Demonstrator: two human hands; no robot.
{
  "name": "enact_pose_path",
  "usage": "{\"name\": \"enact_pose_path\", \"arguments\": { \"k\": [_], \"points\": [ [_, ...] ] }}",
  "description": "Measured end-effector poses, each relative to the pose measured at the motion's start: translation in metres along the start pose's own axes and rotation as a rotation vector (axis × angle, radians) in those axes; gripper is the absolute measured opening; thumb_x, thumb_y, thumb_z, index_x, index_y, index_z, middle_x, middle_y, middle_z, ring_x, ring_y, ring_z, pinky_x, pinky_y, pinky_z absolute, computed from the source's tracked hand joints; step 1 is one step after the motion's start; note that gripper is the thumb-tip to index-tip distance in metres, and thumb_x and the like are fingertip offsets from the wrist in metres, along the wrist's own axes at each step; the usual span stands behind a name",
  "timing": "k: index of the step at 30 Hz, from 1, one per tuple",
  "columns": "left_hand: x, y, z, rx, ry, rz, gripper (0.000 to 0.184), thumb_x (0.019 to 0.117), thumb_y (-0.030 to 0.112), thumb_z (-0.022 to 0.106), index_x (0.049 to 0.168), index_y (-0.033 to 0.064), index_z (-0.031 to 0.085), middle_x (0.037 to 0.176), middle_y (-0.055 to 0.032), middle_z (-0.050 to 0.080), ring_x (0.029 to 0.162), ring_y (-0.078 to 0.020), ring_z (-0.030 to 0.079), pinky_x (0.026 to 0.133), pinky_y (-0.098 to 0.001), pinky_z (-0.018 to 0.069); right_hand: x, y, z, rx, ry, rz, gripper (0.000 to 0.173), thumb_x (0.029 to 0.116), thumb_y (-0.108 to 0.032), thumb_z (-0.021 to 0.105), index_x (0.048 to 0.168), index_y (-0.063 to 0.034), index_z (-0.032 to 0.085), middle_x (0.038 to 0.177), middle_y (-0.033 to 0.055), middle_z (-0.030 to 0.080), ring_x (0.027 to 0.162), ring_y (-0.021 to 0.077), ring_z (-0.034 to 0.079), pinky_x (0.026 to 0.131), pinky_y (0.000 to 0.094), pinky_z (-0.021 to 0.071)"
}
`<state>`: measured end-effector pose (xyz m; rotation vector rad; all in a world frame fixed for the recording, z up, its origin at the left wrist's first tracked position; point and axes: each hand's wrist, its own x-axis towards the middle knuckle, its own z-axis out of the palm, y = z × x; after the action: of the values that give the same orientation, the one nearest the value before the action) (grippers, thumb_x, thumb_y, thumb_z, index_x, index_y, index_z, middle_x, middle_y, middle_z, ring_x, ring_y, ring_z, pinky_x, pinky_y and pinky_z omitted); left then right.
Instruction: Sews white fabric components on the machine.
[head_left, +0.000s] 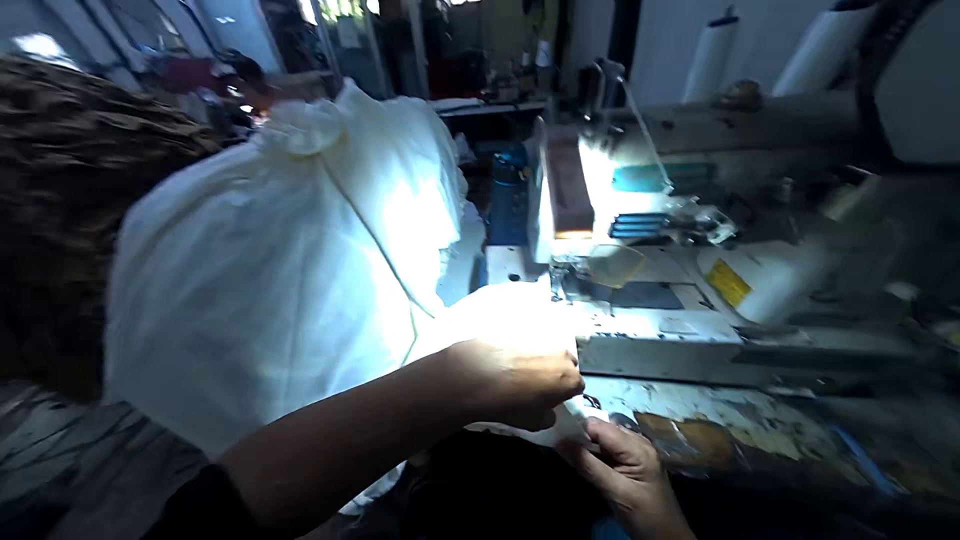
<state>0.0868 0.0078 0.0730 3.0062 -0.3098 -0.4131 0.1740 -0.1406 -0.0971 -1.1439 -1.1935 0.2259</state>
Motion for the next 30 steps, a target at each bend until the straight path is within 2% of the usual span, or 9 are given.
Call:
{"name": "enact_pose_path", "arguments": {
  "k": [2,6,8,12,16,20,23,27,30],
  "points": [
    [0.004,0.001,-0.014,-0.013,-0.158,-0.124,0.025,0.0957,0.015,0.068,0.109,-0.0060,0.068,0.114,-0.0225,0.066,0.104,-0.0366,0.065,0.086,-0.0527,0.0491,0.005,0.003,-0.002,-0.022,-0.030,0.033,0.010,0.0904,-0.014,0.071,0.083,-0.0074,0.073,0.080,-0.0088,0.070,0.080,-0.0104,0.062,0.076,0.0107,0.0524],
    [0.000,-0.003,-0.020,-0.038,-0.173,-0.114,0.019,0.0951,0.008,0.065,0.109,-0.0032,0.070,0.113,-0.0209,0.066,0.101,-0.0339,0.065,0.085,-0.0501,0.0492,0.008,0.026,-0.003,-0.070,-0.008,0.046,0.008,0.0860,-0.007,0.070,0.091,-0.0033,0.075,0.091,-0.0046,0.074,0.092,-0.0063,0.066,0.090,0.0149,0.0535],
    [-0.003,-0.004,-0.023,-0.019,-0.177,-0.144,0.022,0.0967,0.009,0.063,0.115,-0.0012,0.068,0.115,-0.0202,0.067,0.103,-0.0345,0.065,0.085,-0.0516,0.0492,0.009,0.035,-0.002,-0.056,0.052,0.042,0.009,0.0841,-0.003,0.069,0.090,-0.0018,0.075,0.089,-0.0043,0.075,0.088,-0.0060,0.068,0.086,0.0136,0.0552],
    [-0.003,-0.016,-0.016,0.138,-0.088,-0.160,0.024,0.0983,0.013,0.059,0.119,0.0036,0.067,0.110,-0.0173,0.067,0.099,-0.0345,0.066,0.083,-0.0536,0.0505,0.010,0.032,0.000,0.029,0.100,0.096,0.002,0.0858,-0.002,0.071,0.086,-0.0023,0.073,0.079,-0.0078,0.072,0.068,-0.0069,0.065,0.067,0.0130,0.0561],
    [-0.004,-0.017,-0.013,0.175,-0.083,-0.187,0.027,0.1004,0.012,0.055,0.124,0.0049,0.066,0.111,-0.0164,0.067,0.101,-0.0337,0.066,0.085,-0.0525,0.0507,0.007,0.029,0.005,0.036,0.096,0.150,0.004,0.0873,0.000,0.070,0.086,-0.0016,0.073,0.075,-0.0093,0.071,0.064,-0.0072,0.063,0.065,0.0136,0.0550],
    [-0.004,-0.029,-0.006,0.222,0.069,-0.145,0.018,0.0980,0.013,0.059,0.108,0.0031,0.071,0.100,-0.0158,0.069,0.099,-0.0353,0.066,0.084,-0.0545,0.0498,0.002,0.034,0.005,0.061,0.100,0.165,0.005,0.0880,0.000,0.070,0.086,-0.0026,0.073,0.074,-0.0106,0.070,0.065,-0.0067,0.063,0.066,0.0142,0.0561],
    [0.001,-0.052,0.015,0.210,0.300,-0.031,0.015,0.0886,0.015,0.070,0.094,0.0015,0.073,0.092,-0.0158,0.069,0.094,-0.0351,0.068,0.081,-0.0542,0.0520,-0.003,0.043,0.005,0.080,0.098,0.164,0.006,0.0889,0.001,0.069,0.088,-0.0032,0.073,0.075,-0.0109,0.070,0.064,-0.0064,0.063,0.064,0.0143,0.0559],
    [0.006,-0.066,0.032,-0.063,0.282,-0.113,0.026,0.0944,0.020,0.067,0.109,-0.0008,0.071,0.103,-0.0195,0.068,0.102,-0.0368,0.065,0.091,-0.0585,0.0469,-0.005,0.047,0.003,0.098,0.101,0.174,0.006,0.0895,0.002,0.068,0.088,-0.0027,0.071,0.075,-0.0104,0.070,0.063,-0.0057,0.063,0.063,0.0148,0.0563],
    [0.011,-0.073,0.046,-0.232,0.388,-0.139,0.025,0.0930,0.022,0.070,0.100,-0.0016,0.071,0.089,-0.0180,0.067,0.087,-0.0331,0.064,0.079,-0.0528,0.0482,-0.003,0.047,0.003,0.095,0.097,0.200,0.004,0.0905,0.001,0.068,0.089,-0.0027,0.069,0.076,-0.0101,0.069,0.064,-0.0054,0.063,0.063,0.0153,0.0556]
  ]
}}
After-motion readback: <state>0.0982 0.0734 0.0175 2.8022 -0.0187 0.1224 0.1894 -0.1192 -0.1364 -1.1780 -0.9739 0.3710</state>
